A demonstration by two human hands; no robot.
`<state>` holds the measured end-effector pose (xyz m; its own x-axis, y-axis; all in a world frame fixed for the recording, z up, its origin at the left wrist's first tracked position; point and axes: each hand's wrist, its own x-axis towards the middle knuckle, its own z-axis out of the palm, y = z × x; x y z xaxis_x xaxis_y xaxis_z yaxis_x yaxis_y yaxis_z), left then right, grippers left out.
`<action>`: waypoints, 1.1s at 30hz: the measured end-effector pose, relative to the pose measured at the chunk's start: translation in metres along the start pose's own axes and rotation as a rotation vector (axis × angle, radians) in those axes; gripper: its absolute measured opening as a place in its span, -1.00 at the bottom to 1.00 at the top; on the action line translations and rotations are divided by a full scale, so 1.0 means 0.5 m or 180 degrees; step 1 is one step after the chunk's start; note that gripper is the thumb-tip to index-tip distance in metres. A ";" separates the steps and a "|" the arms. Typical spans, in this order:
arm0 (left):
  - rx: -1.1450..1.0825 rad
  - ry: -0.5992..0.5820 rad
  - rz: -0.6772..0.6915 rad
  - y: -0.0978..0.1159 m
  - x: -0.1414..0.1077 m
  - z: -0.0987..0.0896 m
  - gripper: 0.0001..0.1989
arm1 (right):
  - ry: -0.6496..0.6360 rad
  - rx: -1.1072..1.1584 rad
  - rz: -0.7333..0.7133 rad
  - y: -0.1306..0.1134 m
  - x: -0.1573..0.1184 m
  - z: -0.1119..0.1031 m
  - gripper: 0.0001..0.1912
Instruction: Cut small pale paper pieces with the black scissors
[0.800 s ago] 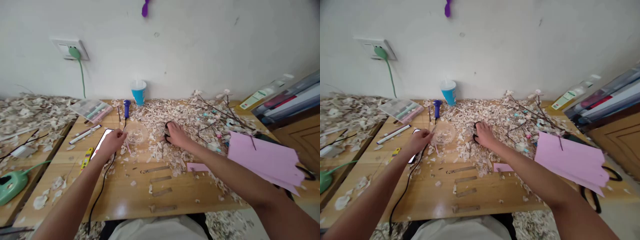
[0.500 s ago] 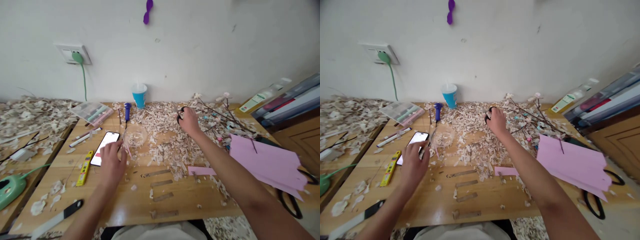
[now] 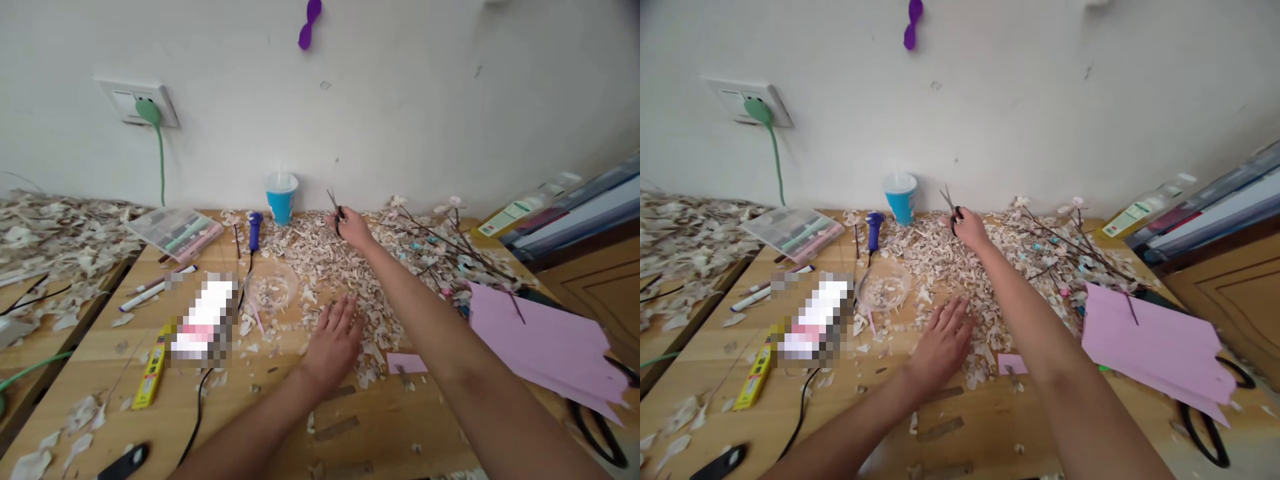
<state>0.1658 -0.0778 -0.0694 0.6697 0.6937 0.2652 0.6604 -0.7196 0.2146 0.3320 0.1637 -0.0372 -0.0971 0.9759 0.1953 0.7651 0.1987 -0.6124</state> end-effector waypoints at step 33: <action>-0.0996 -0.0073 -0.0272 -0.022 -0.021 0.017 -0.63 | -0.0886 0.0891 -0.0830 -0.044 0.019 -0.004 -0.63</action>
<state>0.1544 -0.0771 -0.0827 0.6262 0.7499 0.2134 0.5804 -0.6312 0.5145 0.3155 0.1683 -0.0204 -0.4593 0.8697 0.1808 0.4952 0.4196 -0.7607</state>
